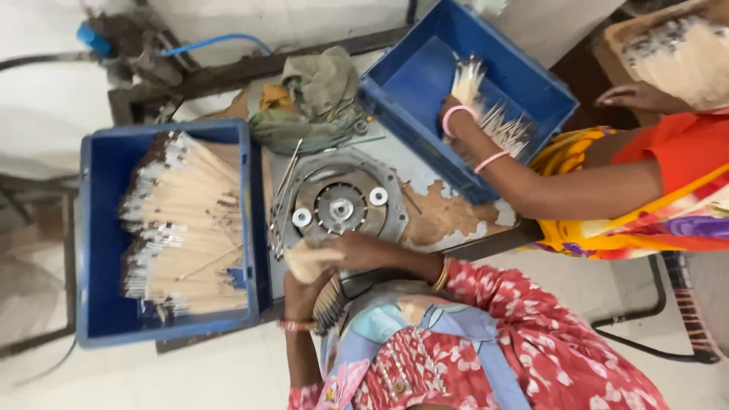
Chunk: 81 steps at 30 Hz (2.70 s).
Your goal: The person stands at a workstation and uses a machine to process thin wooden sticks. They repeatedly pick up bundles of sticks from a blue crate, feed them into a central rotating mechanism, and then place the processed sticks into a second blue crate. Another person is visible nearby performing a similar task.
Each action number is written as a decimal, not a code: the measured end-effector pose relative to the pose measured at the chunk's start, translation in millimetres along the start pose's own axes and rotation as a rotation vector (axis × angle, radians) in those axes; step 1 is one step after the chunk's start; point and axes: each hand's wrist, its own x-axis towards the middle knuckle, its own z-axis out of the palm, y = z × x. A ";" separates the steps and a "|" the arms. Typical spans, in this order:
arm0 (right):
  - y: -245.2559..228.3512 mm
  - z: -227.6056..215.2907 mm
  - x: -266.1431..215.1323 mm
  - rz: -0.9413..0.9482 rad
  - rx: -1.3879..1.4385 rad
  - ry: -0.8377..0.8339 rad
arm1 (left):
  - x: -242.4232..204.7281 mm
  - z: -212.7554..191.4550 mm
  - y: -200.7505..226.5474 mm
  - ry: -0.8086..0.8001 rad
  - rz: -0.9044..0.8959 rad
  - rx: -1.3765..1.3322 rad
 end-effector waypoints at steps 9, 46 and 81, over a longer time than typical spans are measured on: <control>38.2 -46.0 18.0 0.203 -0.471 0.377 | -7.8 -15.4 -39.2 0.090 -0.243 -0.337; 15.1 -29.1 15.1 0.240 -0.248 0.497 | -6.9 -17.1 -37.5 0.057 -0.326 -0.448; -25.7 -55.0 -14.7 0.401 0.006 0.076 | -5.3 -6.2 -25.1 0.023 0.206 0.376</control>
